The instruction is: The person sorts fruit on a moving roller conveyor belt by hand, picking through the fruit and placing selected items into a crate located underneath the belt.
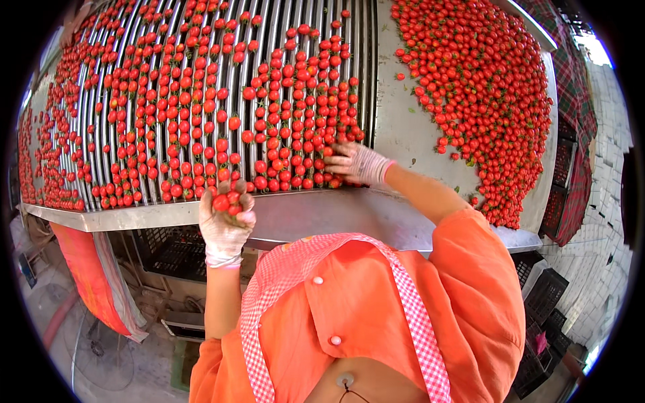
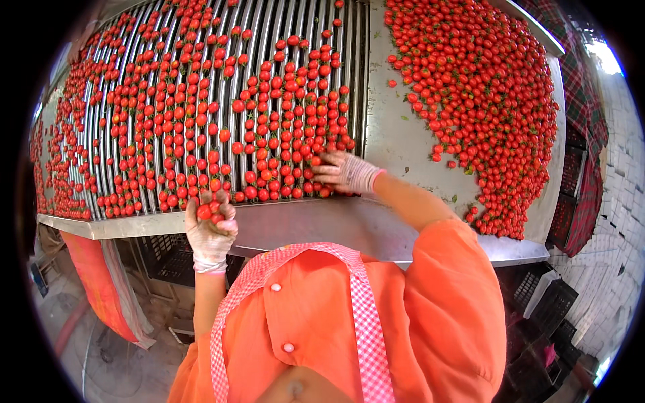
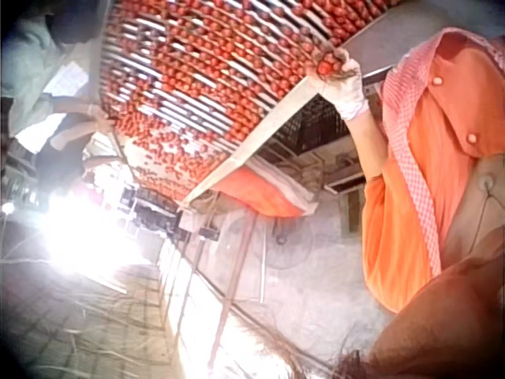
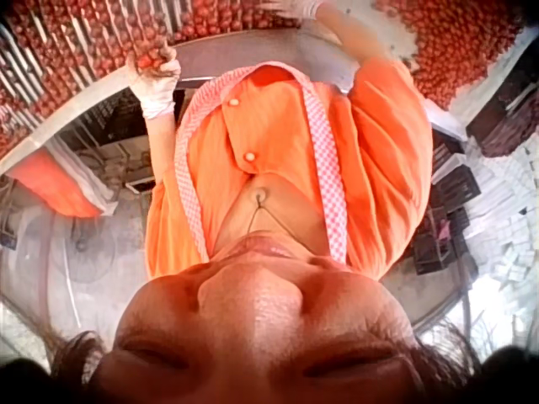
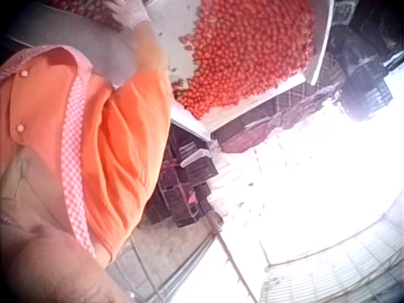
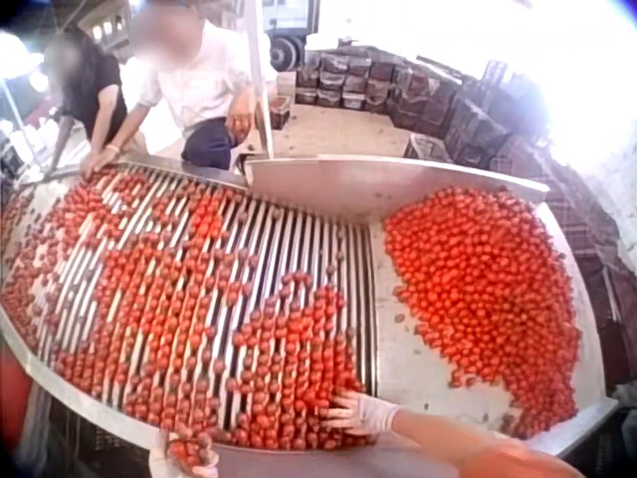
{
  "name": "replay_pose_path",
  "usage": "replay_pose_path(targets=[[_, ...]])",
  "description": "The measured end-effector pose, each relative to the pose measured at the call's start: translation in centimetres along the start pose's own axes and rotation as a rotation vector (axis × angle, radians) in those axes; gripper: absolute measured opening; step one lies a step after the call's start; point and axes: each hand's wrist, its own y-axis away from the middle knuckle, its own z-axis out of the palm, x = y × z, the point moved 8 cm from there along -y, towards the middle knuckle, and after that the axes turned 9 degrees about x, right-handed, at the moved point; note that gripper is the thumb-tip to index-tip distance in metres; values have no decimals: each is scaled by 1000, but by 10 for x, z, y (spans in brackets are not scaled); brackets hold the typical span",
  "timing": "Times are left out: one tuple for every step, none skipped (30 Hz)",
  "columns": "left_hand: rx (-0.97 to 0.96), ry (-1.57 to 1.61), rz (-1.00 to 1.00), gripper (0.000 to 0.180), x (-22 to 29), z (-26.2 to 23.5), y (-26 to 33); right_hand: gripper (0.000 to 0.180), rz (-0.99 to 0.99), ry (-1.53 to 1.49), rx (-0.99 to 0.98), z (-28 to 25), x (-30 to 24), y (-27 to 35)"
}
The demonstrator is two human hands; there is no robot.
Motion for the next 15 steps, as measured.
replay_pose_path(targets=[[-24,12,23,39,4,-2,8,59,-24,25,81,-25,13,-3],[27,17,63,39,8,-10,17,60,-43,46,163,-44,24,-3],[37,30,65,37,9,-15,23,64,-21,90,130,-35,43,-2],[39,46,69,36,10,-21,25,68,-3,143,94,-27,67,-4],[10,57,66,36,11,-26,25,67,108,150,41,-22,99,-10],[-20,69,66,36,11,-33,24,67,215,160,-13,-21,129,-18],[-47,82,70,36,12,-37,24,66,284,197,-11,-36,153,-28],[-84,77,65,36,12,-35,22,65,364,235,25,-46,176,-33],[-118,72,62,35,12,-33,20,64,444,270,61,-56,199,-38],[-154,66,55,35,11,-30,19,63,529,305,133,-61,225,-40],[-104,52,64,34,11,-33,16,63,700,381,130,-58,255,-38],[-55,38,76,32,10,-36,15,64,870,458,127,-54,282,-36],[-13,24,89,31,9,-38,13,64,1020,306,197,-60,305,-33],[13,20,92,30,6,-39,12,59,1083,419,444,-77,306,-34],[41,14,104,29,4,-40,13,54,1006,356,389,-79,306,-56]])
